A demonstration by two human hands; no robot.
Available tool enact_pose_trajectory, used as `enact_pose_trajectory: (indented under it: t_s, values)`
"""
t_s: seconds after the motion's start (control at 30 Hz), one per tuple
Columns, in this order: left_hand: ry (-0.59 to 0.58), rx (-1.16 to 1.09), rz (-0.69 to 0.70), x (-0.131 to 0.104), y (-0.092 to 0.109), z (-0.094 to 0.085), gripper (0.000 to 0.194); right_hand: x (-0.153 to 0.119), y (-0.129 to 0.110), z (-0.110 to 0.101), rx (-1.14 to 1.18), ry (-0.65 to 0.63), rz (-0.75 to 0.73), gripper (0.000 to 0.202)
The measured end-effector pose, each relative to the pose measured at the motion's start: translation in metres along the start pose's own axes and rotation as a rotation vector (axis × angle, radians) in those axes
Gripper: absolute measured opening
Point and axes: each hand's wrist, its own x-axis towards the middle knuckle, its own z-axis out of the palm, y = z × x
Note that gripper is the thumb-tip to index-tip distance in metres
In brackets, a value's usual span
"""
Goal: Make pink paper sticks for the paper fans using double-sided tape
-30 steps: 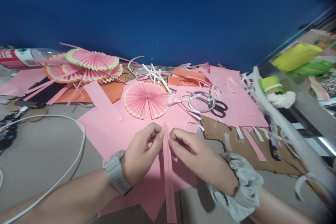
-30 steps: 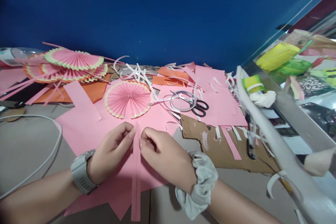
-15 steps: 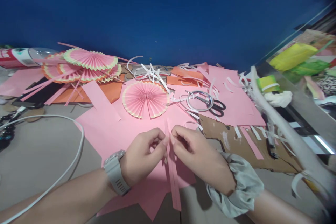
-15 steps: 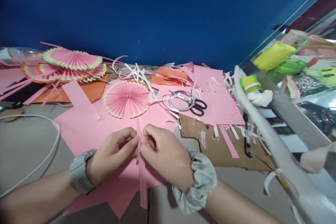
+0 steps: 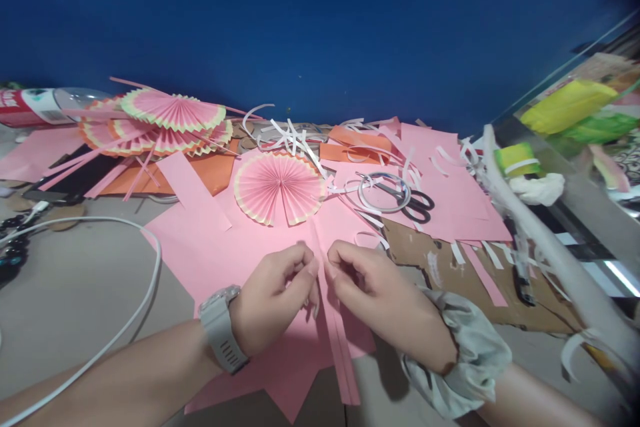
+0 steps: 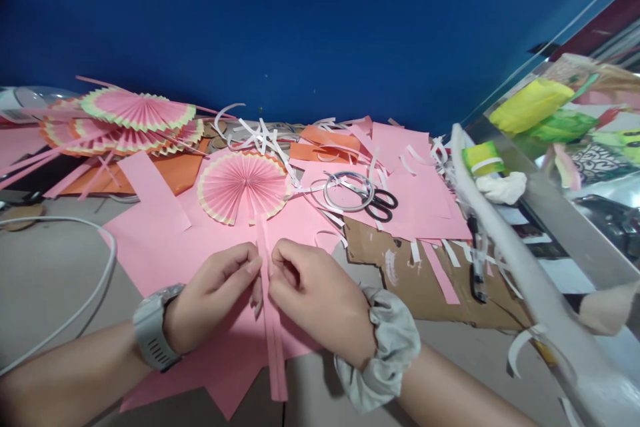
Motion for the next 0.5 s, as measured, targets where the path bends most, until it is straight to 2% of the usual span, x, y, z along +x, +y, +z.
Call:
enact_pose_trajectory:
  t_s: [0.2, 0.37, 0.5]
  values:
    - [-0.051, 0.037, -0.024, 0.0003, 0.0010, 0.0009, 0.019, 0.0012, -0.0012, 0.0029, -0.088, 0.070, -0.021, 0.015]
    - [-0.038, 0.054, 0.005, 0.0026, -0.0014, 0.0019, 0.019, 0.0002, -0.0011, 0.0080, -0.284, 0.195, -0.106, 0.012]
    - [0.046, 0.000, -0.002, 0.0040, -0.0029, 0.0016, 0.019, 0.0000, -0.0022, 0.0066, -0.240, 0.132, -0.112, 0.011]
